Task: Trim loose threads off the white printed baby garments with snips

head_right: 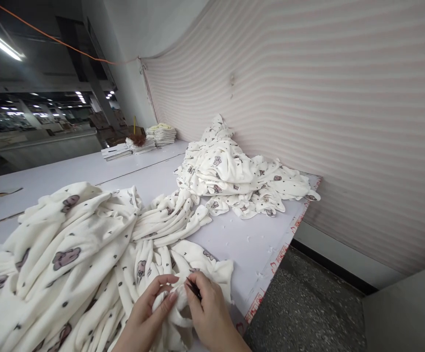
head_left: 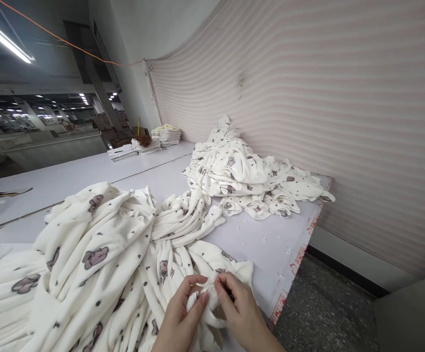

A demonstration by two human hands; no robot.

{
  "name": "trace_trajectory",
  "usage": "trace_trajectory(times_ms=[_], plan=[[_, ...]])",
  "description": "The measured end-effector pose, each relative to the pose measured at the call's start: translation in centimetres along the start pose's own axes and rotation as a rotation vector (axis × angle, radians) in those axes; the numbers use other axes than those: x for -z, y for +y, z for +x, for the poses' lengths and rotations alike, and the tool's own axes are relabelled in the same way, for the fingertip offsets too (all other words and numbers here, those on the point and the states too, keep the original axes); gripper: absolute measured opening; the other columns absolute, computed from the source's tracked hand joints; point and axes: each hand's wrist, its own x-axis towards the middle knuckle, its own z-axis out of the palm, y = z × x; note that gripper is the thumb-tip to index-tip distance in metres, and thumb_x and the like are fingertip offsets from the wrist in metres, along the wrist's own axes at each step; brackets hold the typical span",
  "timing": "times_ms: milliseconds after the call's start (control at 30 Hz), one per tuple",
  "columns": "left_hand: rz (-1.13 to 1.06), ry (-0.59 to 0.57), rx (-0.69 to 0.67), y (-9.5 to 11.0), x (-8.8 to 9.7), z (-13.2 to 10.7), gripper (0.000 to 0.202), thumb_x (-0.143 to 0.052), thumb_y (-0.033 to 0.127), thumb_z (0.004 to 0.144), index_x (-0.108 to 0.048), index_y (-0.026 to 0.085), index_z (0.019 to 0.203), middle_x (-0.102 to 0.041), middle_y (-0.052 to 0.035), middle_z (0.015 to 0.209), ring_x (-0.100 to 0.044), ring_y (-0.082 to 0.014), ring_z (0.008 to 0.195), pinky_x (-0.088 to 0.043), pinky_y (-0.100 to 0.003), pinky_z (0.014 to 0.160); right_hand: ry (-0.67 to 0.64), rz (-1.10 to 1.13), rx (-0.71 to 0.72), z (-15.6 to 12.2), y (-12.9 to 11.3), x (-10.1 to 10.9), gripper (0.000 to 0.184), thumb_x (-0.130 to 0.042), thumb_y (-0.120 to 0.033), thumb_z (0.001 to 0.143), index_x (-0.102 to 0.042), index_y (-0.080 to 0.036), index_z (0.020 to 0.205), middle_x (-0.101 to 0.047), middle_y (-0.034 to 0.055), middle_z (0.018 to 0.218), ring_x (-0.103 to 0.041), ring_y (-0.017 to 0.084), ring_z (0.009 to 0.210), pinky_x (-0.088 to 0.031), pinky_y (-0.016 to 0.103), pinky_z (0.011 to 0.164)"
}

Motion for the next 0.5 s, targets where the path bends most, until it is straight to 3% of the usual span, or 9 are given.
trace_trajectory(times_ms=[67, 133, 233, 333, 500], plan=[[0.041, -0.001, 0.01, -0.1, 0.1, 0.1, 0.033, -0.056, 0.052, 0.082, -0.064, 0.022, 0.094, -0.069, -0.0017, 0.089, -0.062, -0.0216, 0.086, -0.045, -0.027, 0.079, -0.023, 0.054, -0.044, -0.1, 0.0, 0.1, 0.027, -0.038, -0.034, 0.099, -0.052, -0.021, 0.08, -0.056, -0.0022, 0.068, -0.055, 0.014, 0.063, -0.042, 0.022, 0.058], [0.072, 0.006, 0.018, -0.2, 0.2, 0.1, 0.033, -0.054, 0.052, 0.084, -0.063, 0.023, 0.094, -0.069, -0.0018, 0.092, -0.061, -0.0224, 0.092, -0.043, -0.028, 0.084, -0.059, 0.095, -0.044, -0.3, 0.0, 0.4, 0.02, -0.043, -0.037, 0.097, -0.054, -0.022, 0.09, -0.059, -0.0021, 0.071, -0.057, 0.014, 0.065, -0.043, 0.021, 0.059], [0.104, -0.013, 0.011, 0.0, -0.1, 0.0, 0.034, -0.051, 0.052, 0.086, -0.061, 0.023, 0.102, -0.068, -0.0013, 0.09, -0.062, -0.0214, 0.088, -0.044, -0.028, 0.082, -0.101, 0.039, 0.029, -0.9, 0.1, 0.8, 0.015, -0.053, -0.028, 0.089, -0.055, -0.025, 0.104, -0.067, 0.0003, 0.084, -0.063, 0.017, 0.076, -0.046, 0.022, 0.066], [0.14, -0.078, -0.006, 0.2, -0.4, -0.1, 0.035, -0.05, 0.05, 0.086, -0.064, 0.023, 0.104, -0.067, -0.0013, 0.086, -0.062, -0.0202, 0.083, -0.045, -0.028, 0.079, -0.06, -0.066, 0.042, -1.2, 0.3, 0.6, 0.012, -0.047, -0.018, 0.089, -0.055, -0.024, 0.096, -0.066, 0.0002, 0.08, -0.063, 0.017, 0.071, -0.044, 0.023, 0.064], [0.064, -0.147, 0.086, 0.2, -0.4, 0.1, 0.034, -0.063, 0.046, 0.078, -0.07, 0.02, 0.099, -0.071, -0.0032, 0.091, -0.063, -0.0224, 0.09, -0.046, -0.029, 0.084, 0.043, -0.007, -0.033, -0.5, 0.4, 0.2, 0.011, -0.041, -0.027, 0.095, -0.048, -0.022, 0.088, -0.058, -0.0026, 0.07, -0.057, 0.014, 0.062, -0.042, 0.022, 0.059]])
